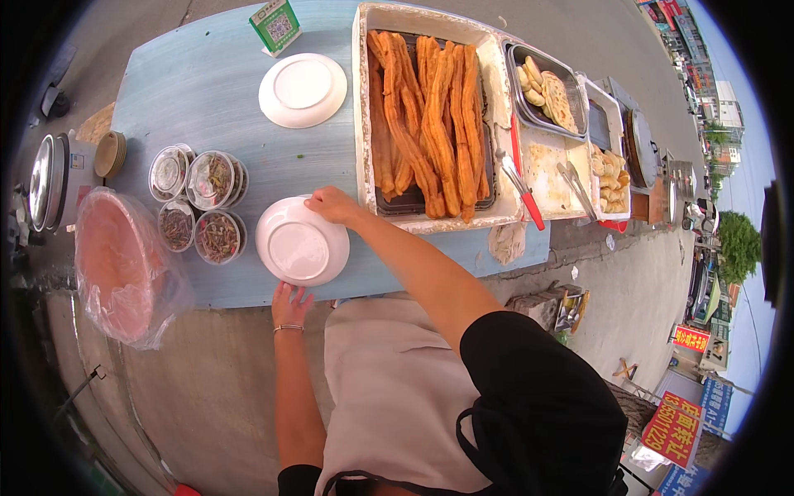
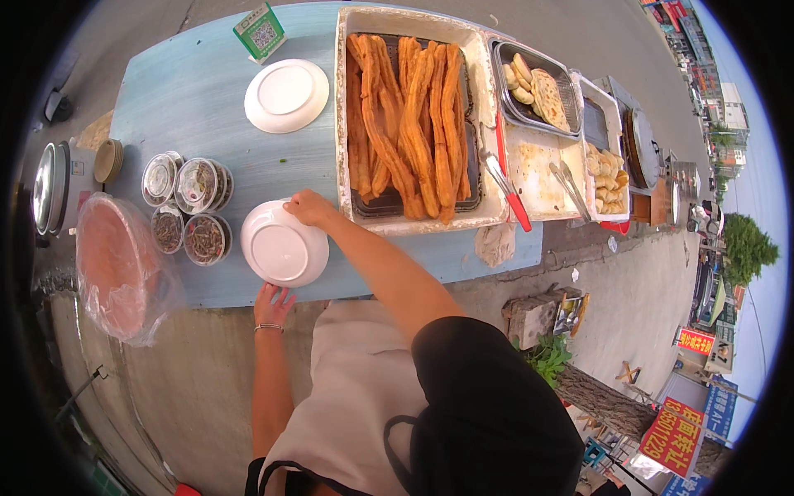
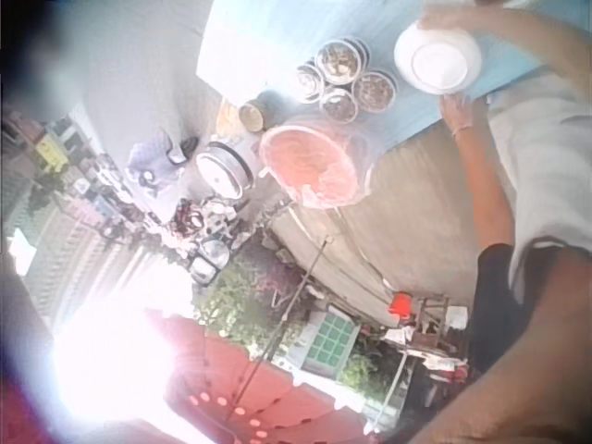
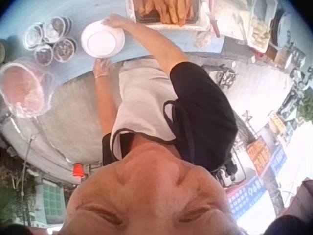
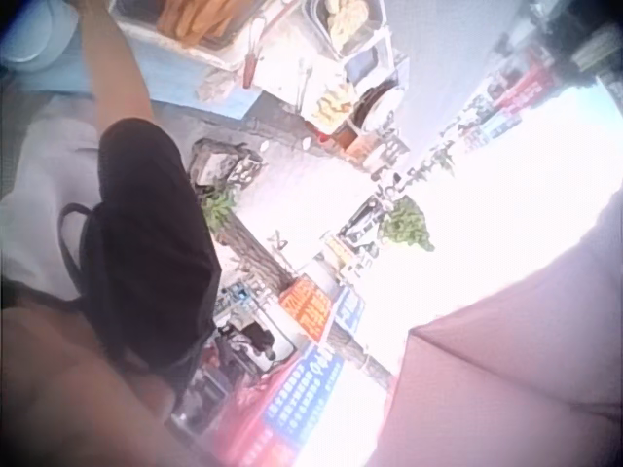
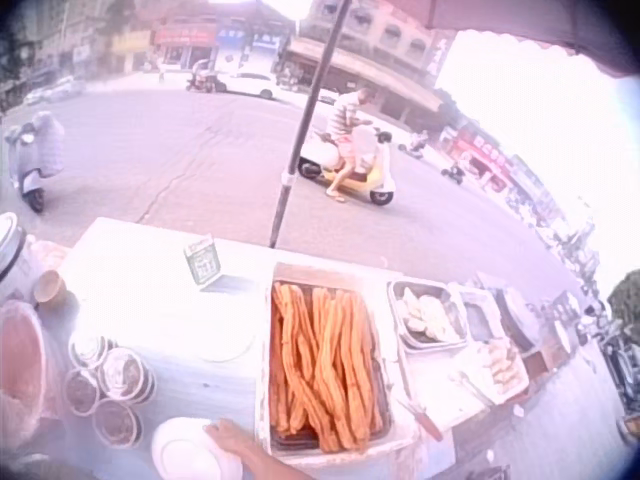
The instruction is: The person arranges various fried and steamed pastries on a street food cart using tongs, then wipes the cart surface with a cloth. They move into a kitchen area, lift a large pot lid, and stir a mixture of chopped vegetables in a metal bowl using chopsticks.
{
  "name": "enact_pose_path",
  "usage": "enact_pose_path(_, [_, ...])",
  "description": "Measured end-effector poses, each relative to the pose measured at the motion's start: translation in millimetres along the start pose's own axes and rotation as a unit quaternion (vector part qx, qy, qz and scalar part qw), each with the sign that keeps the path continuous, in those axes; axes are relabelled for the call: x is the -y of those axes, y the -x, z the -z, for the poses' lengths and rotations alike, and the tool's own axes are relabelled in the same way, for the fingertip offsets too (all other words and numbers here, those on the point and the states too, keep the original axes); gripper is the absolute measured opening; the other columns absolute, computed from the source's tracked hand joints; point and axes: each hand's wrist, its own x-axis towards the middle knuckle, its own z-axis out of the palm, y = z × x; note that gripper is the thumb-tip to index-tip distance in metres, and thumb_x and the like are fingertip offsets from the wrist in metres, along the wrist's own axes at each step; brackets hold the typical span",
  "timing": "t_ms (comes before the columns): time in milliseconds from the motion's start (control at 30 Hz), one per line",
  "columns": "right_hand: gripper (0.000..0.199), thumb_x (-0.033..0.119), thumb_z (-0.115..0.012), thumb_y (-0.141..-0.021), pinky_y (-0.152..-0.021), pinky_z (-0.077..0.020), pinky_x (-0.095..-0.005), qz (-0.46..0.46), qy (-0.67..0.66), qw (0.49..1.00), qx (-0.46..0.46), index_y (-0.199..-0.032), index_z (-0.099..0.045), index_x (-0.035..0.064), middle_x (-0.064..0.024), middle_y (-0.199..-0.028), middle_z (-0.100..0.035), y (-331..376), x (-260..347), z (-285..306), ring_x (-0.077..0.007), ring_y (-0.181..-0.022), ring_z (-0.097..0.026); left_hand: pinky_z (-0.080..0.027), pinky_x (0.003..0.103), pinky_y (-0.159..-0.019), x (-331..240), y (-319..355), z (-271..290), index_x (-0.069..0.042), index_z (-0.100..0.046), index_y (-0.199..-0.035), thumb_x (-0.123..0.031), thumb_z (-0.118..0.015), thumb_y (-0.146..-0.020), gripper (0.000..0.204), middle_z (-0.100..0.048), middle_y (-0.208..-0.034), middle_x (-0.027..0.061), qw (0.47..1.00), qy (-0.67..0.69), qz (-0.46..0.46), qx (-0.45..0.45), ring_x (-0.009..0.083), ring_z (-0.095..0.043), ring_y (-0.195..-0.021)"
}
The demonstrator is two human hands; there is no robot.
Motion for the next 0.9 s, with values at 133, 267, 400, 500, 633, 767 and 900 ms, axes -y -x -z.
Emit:
enact_pose_path(133, [0.029,0.029,-0.058,-0.083,-0.064,-0.0440,-0.0394,0.118,-0.113,0.985,-0.049,-0.080,-0.060,0.0001,-0.0169,-0.073,-0.062,61,10,-12,-0.0309,-0.070,-0.058,-0.041,0.051,-0.092,-2,2,-2,-0.012,-0.036,-0.134,-0.036,-0.037,-0.096,0.044,-0.044,-0.126,0.0074,0.999,-0.020,-0.005,-0.031,0.0269,-0.044,-0.115])
enact_pose_path(267, [0.023,0.022,-0.058,-0.085,-0.060,-0.0407,-0.0375,0.188,-0.141,0.964,-0.124,-0.076,-0.055,0.0012,-0.0135,-0.067,-0.057,139,25,-29,-0.0284,-0.062,-0.051,-0.037,0.053,-0.098,4,-4,28,-0.014,-0.038,-0.133,-0.038,-0.038,-0.096,0.045,-0.044,-0.127,0.0069,0.993,0.105,0.019,0.057,0.0272,-0.043,-0.116])
enact_pose_path(400, [0.018,0.019,-0.060,-0.085,-0.063,-0.0409,-0.0385,0.276,-0.101,0.939,-0.179,-0.079,-0.055,0.0029,-0.0127,-0.069,-0.058,206,28,-45,-0.0302,-0.065,-0.051,-0.039,0.052,-0.097,4,24,39,-0.014,-0.039,-0.131,-0.037,-0.044,-0.094,0.043,-0.045,-0.126,0.0051,0.975,0.115,-0.004,0.188,0.0273,-0.042,-0.117])
enact_pose_path(500, [0.018,0.019,-0.059,-0.085,-0.063,-0.0409,-0.0361,0.283,-0.106,0.925,-0.231,-0.078,-0.056,0.0034,-0.0108,-0.068,-0.059,216,20,-50,-0.0257,-0.062,-0.053,-0.040,0.053,-0.096,-10,52,25,-0.016,-0.037,-0.132,-0.037,-0.045,-0.093,0.044,-0.047,-0.124,0.0038,0.978,-0.041,-0.062,0.195,0.0280,-0.042,-0.117])
enact_pose_path(633, [0.019,0.020,-0.057,-0.089,-0.060,-0.0403,-0.0266,0.125,-0.332,0.919,-0.174,-0.081,-0.058,0.0025,-0.0013,-0.068,-0.056,190,0,-52,-0.0100,-0.063,-0.047,-0.039,0.055,-0.095,-30,67,9,-0.017,-0.030,-0.138,-0.044,-0.047,-0.091,0.056,-0.036,-0.132,0.0062,0.990,-0.047,-0.017,0.133,0.0294,-0.037,-0.122])
enact_pose_path(767, [0.024,0.024,-0.055,-0.090,-0.060,-0.0392,-0.0225,0.086,-0.413,0.885,-0.196,-0.083,-0.060,0.0010,0.0032,-0.070,-0.055,130,-34,-70,-0.0052,-0.066,-0.044,-0.034,0.059,-0.094,-35,68,-31,-0.019,-0.023,-0.141,-0.048,-0.054,-0.087,0.069,-0.026,-0.141,0.0096,0.980,-0.174,-0.092,0.038,0.0314,-0.032,-0.127])
enact_pose_path(900, [0.027,0.026,-0.055,-0.090,-0.063,-0.0404,-0.0231,0.026,-0.443,0.867,-0.228,-0.088,-0.060,-0.0007,0.0014,-0.076,-0.056,105,-44,-81,-0.0067,-0.070,-0.046,-0.029,0.064,-0.093,-28,39,-49,-0.022,-0.022,-0.141,-0.045,-0.058,-0.085,0.071,-0.023,-0.145,0.0095,0.969,-0.215,-0.122,-0.014,0.0320,-0.025,-0.131])
